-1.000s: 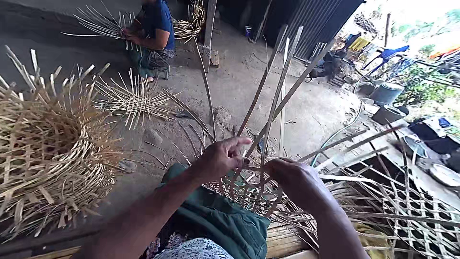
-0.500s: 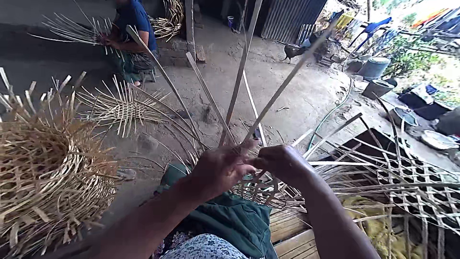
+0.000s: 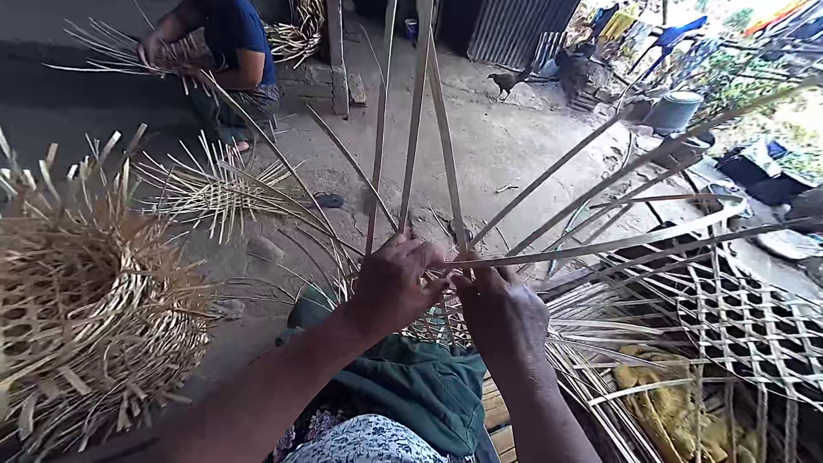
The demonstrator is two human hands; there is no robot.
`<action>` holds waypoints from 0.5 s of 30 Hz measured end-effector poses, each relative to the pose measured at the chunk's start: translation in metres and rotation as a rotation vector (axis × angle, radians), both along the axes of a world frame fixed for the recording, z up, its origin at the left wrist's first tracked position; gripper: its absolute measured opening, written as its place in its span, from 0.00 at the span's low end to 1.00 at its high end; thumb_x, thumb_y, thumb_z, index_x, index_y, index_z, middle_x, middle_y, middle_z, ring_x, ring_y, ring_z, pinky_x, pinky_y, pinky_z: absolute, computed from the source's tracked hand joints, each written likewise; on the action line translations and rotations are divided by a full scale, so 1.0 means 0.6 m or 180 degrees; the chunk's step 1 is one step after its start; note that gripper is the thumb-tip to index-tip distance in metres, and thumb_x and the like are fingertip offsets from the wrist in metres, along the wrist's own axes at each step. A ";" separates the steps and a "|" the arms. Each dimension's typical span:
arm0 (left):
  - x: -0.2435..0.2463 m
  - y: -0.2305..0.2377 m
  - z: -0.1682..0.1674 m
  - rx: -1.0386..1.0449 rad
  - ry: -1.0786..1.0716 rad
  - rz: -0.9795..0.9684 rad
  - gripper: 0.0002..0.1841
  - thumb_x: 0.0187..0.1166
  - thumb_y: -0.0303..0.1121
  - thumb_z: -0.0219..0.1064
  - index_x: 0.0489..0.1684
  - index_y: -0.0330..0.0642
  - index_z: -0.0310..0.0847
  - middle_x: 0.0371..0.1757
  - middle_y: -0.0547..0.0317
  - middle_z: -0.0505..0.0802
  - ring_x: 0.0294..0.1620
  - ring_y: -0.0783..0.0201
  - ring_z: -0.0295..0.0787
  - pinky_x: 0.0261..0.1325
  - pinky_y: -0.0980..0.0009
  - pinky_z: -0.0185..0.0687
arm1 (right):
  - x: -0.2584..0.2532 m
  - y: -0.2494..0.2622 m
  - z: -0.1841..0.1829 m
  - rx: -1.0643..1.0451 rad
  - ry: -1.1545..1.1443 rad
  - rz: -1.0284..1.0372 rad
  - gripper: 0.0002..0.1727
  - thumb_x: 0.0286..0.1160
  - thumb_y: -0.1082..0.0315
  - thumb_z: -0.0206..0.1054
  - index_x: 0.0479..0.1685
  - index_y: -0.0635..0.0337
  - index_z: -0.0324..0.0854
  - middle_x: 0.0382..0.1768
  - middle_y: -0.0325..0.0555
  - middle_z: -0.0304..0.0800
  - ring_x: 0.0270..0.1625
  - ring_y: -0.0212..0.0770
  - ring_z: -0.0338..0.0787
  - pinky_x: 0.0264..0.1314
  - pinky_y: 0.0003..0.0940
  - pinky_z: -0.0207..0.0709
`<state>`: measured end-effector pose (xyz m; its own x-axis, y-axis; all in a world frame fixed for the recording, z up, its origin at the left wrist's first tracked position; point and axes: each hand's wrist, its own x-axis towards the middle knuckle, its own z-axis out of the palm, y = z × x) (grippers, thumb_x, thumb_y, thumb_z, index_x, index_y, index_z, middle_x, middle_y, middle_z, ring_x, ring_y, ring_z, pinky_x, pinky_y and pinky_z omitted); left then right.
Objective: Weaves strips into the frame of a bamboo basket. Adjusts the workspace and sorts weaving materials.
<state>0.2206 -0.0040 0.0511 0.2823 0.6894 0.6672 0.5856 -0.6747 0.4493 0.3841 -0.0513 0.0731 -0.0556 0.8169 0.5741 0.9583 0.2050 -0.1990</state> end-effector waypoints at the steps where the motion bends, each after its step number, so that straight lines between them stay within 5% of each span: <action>1: -0.001 -0.001 0.000 -0.0081 -0.0105 -0.0047 0.11 0.64 0.41 0.81 0.35 0.45 0.90 0.32 0.62 0.93 0.35 0.60 0.86 0.38 0.60 0.82 | 0.002 0.003 0.004 -0.0162 0.0235 0.0130 0.14 0.72 0.65 0.73 0.54 0.60 0.92 0.35 0.55 0.92 0.32 0.56 0.92 0.31 0.56 0.83; 4: -0.012 0.007 -0.010 -0.0319 -0.0442 -0.0358 0.09 0.62 0.36 0.81 0.32 0.45 0.89 0.32 0.65 0.92 0.36 0.66 0.85 0.42 0.65 0.81 | 0.036 0.035 0.011 -0.1084 0.1608 0.0951 0.11 0.65 0.66 0.78 0.45 0.57 0.90 0.33 0.38 0.92 0.34 0.33 0.90 0.41 0.36 0.87; 6: -0.018 0.014 -0.021 -0.0374 -0.0591 -0.0521 0.09 0.61 0.34 0.81 0.32 0.43 0.87 0.32 0.65 0.92 0.36 0.69 0.85 0.43 0.69 0.81 | 0.058 0.060 0.007 -0.1801 0.2743 0.1603 0.08 0.62 0.74 0.78 0.37 0.58 0.86 0.29 0.34 0.92 0.29 0.26 0.88 0.33 0.24 0.85; 10: -0.024 0.023 -0.024 -0.0725 -0.0769 -0.0725 0.08 0.61 0.29 0.78 0.32 0.41 0.85 0.32 0.64 0.91 0.36 0.71 0.84 0.43 0.71 0.82 | 0.094 0.087 -0.023 -0.2502 0.3832 0.2431 0.05 0.61 0.74 0.78 0.31 0.55 0.88 0.28 0.37 0.93 0.28 0.30 0.91 0.33 0.25 0.87; 15: -0.019 0.036 -0.041 -0.0196 -0.0455 -0.0433 0.12 0.66 0.26 0.69 0.45 0.45 0.93 0.37 0.62 0.94 0.38 0.64 0.85 0.43 0.65 0.82 | 0.098 0.081 -0.058 -0.1713 0.3632 0.3156 0.07 0.68 0.72 0.79 0.43 0.54 0.95 0.43 0.39 0.97 0.43 0.31 0.95 0.49 0.29 0.91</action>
